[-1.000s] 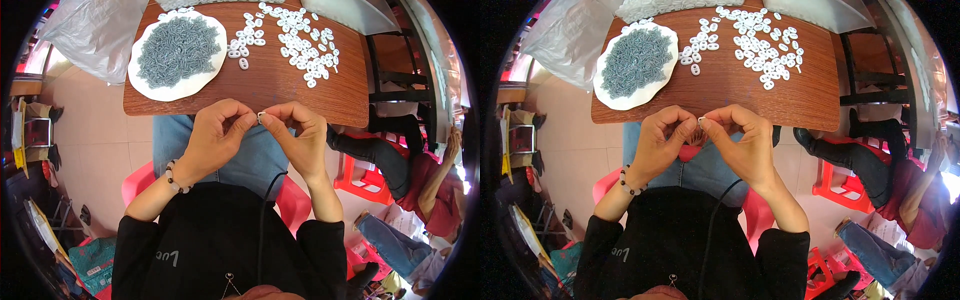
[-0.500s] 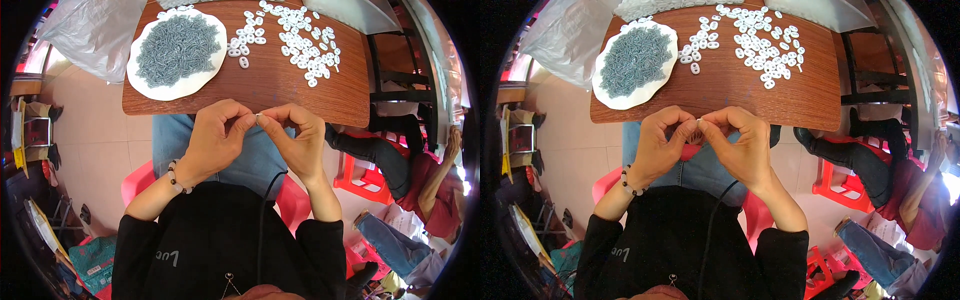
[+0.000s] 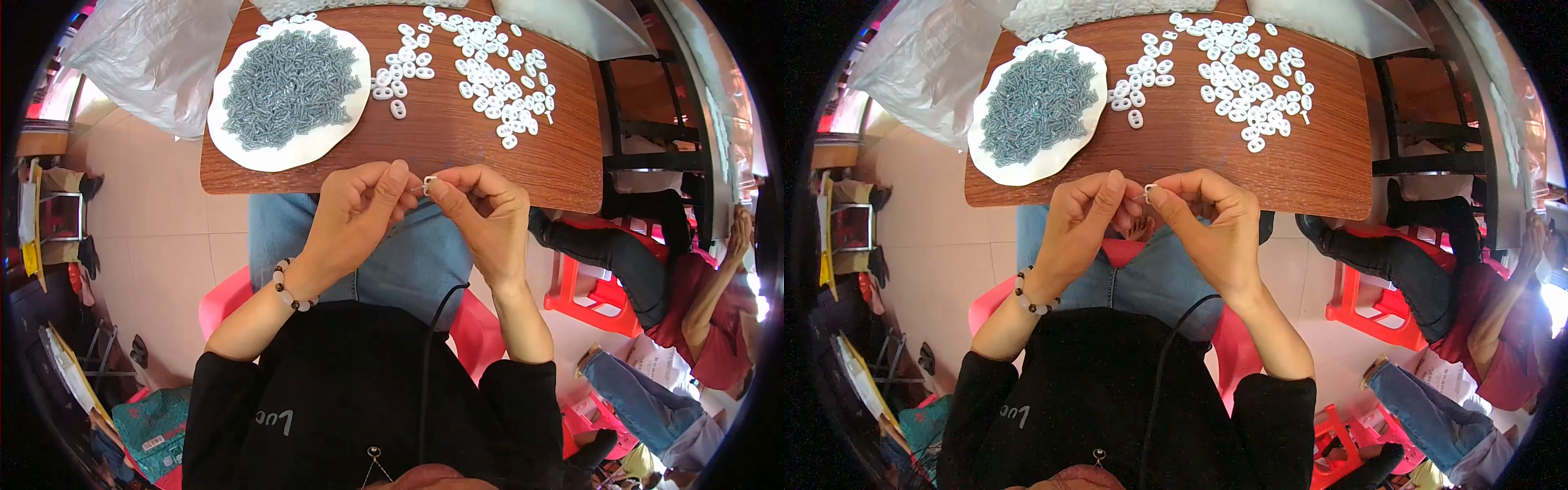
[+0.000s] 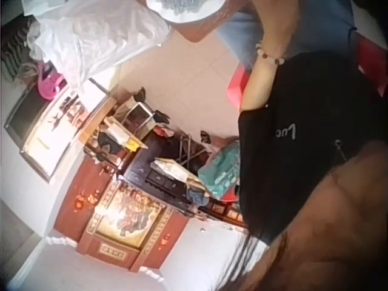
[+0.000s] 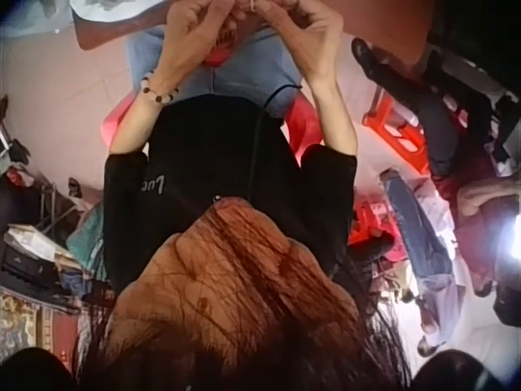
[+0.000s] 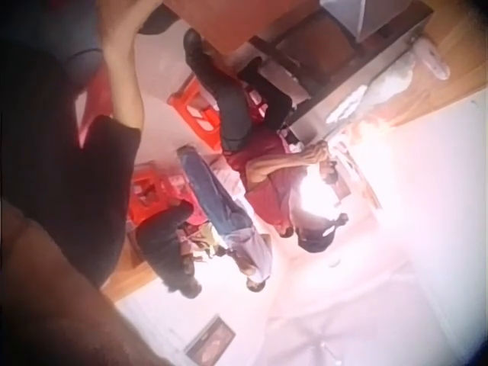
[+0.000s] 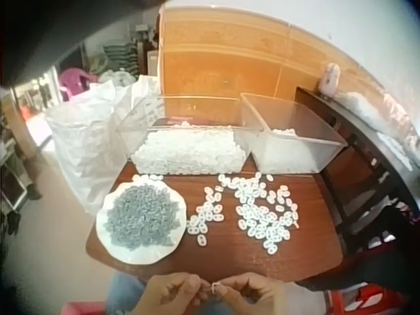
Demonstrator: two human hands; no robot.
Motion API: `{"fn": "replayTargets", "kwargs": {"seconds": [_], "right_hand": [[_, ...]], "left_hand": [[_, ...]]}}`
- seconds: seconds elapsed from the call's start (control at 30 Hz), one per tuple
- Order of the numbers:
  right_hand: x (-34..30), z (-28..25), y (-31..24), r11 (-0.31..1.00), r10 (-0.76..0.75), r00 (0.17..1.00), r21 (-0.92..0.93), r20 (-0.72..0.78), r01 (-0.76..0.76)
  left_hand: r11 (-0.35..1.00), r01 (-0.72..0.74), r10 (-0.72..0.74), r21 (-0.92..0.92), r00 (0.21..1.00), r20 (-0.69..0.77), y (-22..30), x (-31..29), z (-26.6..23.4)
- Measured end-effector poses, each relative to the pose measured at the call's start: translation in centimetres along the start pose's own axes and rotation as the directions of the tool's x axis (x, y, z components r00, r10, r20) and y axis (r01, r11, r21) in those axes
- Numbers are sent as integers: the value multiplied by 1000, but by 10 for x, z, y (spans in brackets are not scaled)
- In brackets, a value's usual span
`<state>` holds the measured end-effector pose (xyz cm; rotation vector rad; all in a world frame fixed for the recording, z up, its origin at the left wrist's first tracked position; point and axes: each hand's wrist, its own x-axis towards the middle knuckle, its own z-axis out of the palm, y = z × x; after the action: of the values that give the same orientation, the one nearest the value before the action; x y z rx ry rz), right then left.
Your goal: Assembling small plastic components by inserting grey rubber pieces into white plastic housings.
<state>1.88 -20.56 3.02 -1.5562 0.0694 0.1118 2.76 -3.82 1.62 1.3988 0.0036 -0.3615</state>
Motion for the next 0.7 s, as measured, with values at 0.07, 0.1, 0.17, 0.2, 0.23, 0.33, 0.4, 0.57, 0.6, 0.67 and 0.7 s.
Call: {"fn": "replayTargets", "kwargs": {"seconds": [0.07, 0.1, 0.17, 0.2, 0.23, 0.33, 0.4, 0.57, 0.6, 0.67, 0.7], "right_hand": [[1, 0, 1, 1000, 5, 1000, 13, 0, -5], [2, 1, 2, 1000, 11, 1000, 25, -1, -10], [3, -1, 4, 1000, 6, 1000, 16, -4, -6], [3, -1, 5, 1000, 0, 1000, 7, -6, 0], [3, -1, 6, 1000, 1, 1000, 7, -7, -1], [4, -1, 8, 1000, -8, 1000, 19, -9, 8], [4, -2, 9, 999, -11, 1000, -34, -3, 11], [3, -1, 5, 1000, -7, 1000, -17, 4, 7], [2, -2, 4, 999, -5, 1000, -35, 18, 6], [2, -2, 3, 999, -13, 1000, -49, 22, 14], [2, -2, 2, 998, -21, 999, -62, 25, 23]], "left_hand": [[1000, 13, -13, -1, 1000, 25, -1, 1, -3], [1000, 26, -26, -1, 998, 52, -1, 1, -4], [998, 52, -49, -45, 997, 63, -1, 2, -7], [993, 78, -72, -88, 995, 74, 0, 2, -8], [993, 79, -72, -88, 995, 74, 1, 2, -7], [996, 82, -83, 28, 995, 48, 1, 2, -6], [995, 75, -80, 68, 994, 75, -2, 3, -9], [996, 66, -69, 56, 996, 60, -2, 3, -9], [998, 57, -59, 41, 997, 57, -2, 3, -8], [996, 29, -34, 84, 998, 56, -3, 3, -7], [992, 2, -9, 126, 998, 55, -3, 3, -7]]}}
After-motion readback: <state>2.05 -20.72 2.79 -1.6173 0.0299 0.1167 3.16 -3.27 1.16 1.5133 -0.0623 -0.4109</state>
